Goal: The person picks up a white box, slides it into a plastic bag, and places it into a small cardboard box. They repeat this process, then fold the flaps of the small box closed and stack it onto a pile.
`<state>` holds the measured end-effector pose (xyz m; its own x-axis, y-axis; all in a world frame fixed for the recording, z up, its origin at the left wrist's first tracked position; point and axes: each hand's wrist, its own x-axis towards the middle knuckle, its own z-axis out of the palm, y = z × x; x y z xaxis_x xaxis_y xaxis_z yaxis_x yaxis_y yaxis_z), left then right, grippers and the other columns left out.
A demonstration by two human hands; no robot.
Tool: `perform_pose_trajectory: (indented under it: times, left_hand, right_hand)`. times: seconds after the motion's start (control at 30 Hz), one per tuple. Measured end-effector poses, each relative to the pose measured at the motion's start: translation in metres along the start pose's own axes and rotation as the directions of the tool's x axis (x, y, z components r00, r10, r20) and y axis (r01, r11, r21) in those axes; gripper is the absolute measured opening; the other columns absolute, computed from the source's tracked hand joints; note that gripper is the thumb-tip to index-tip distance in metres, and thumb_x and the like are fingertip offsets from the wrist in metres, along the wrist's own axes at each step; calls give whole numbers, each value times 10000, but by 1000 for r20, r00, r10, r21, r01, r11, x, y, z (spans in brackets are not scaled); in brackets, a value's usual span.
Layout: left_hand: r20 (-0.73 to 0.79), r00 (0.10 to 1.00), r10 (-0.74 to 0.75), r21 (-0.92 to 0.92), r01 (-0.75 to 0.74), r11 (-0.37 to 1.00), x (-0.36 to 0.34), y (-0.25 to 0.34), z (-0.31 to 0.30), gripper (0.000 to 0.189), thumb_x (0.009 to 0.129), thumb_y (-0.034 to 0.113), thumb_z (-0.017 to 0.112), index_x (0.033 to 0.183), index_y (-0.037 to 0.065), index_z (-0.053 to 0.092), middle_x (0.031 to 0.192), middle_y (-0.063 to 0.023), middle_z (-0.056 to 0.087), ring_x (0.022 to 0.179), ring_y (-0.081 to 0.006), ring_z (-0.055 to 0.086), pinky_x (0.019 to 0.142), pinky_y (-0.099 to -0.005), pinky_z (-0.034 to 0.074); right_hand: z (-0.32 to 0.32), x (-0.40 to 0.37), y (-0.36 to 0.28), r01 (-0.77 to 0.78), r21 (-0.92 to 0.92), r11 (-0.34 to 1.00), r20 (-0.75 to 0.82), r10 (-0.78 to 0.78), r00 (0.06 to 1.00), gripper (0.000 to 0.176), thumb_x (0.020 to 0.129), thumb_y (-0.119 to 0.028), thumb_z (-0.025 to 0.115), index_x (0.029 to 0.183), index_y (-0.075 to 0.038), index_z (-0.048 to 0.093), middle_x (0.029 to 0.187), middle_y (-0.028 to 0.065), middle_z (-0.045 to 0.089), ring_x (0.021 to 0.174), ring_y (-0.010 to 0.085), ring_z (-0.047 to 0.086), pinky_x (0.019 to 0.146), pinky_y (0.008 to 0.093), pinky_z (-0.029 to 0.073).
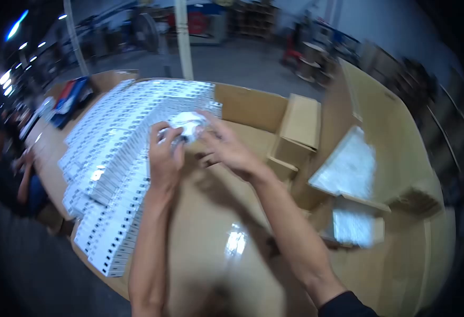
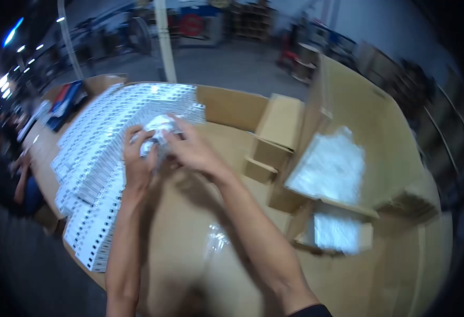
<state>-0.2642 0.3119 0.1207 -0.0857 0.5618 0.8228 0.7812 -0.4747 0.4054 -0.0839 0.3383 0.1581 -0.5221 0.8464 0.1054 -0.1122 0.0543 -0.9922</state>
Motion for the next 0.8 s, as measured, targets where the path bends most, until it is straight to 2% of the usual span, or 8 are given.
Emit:
perform_pose_trajectory:
  times: [0.1,0.23,0.37,0.43,0.5,0.67,0.7,0.8]
  left_hand:
    - [14,990,137,66,-138,988,-37,74,-23,370,748,-86,766,1089,48,715,1225,-160,575,981,-289,619,899,-411,517]
    - [89,958,274,34,-277,960,-65,149,-40,386,696,-125,802,1008,36,643,1193,-142,576,983,-288,618,855,-427,542]
    - [244,910,336,-132,-313,941,-79,206,-34,405,690,-41,867,968,34,581,1066,-126,572,917,-274,634,784,-403,550]
    - [379,865,329,-287,-228,930,-75,230,-34,381,719,8,877,970,38,592,1041,-118,583,876,-263,636,729,-378,550]
    - [360,875,322,-342,-197,919,-59,258,-16,272,801,82,847,939,32,618,900,-104,612,791,-240,638,650,-347,529]
    - [424,837,347,-457,-133,879,-7,313,95,189,857,87,772,926,-20,633,814,-143,637,741,-261,639,678,-341,516]
    - [428,819,382,-474,-157,867,3,314,132,191,865,97,764,934,-27,636,844,-160,655,763,-286,655,698,-361,525]
    - [423,818,390,-391,-223,893,26,309,246,259,848,126,781,1006,-45,667,948,-201,704,885,-390,682,807,-447,551]
  right_hand:
    - [-5,-68,-4,88,126,988,56,-96,994,473,1054,-284,603,1472,-86,507,1094,71,649,877,103,627,668,259,568]
    - [-19,-153,-10,-8,189,982,87,-9,996,360,1068,-232,575,1380,-52,581,1157,63,667,925,99,637,708,246,577]
    - [-53,-226,-10,71,184,980,55,-82,995,242,1068,-185,559,1204,-19,670,1185,58,660,950,98,637,737,260,593]
    - [-84,-260,-19,208,-221,953,45,-203,978,193,1062,-127,552,1139,-13,687,1150,63,665,961,104,638,752,266,600]
    - [-100,-299,-39,19,48,999,-78,-15,997,167,1019,-41,575,1094,-7,720,1046,75,724,959,145,677,810,303,553]
    - [-175,-343,-77,74,-605,793,-380,-369,848,289,904,72,562,1071,-35,773,894,116,724,842,176,675,752,291,524]
    - [-190,-347,-75,-65,-736,674,-455,-421,785,262,908,34,592,1093,-28,766,978,122,708,888,195,673,765,301,526]
    - [-221,-334,-82,-159,-773,614,-545,-515,662,316,885,-18,638,1183,-48,739,1163,246,609,1071,377,649,945,433,508]
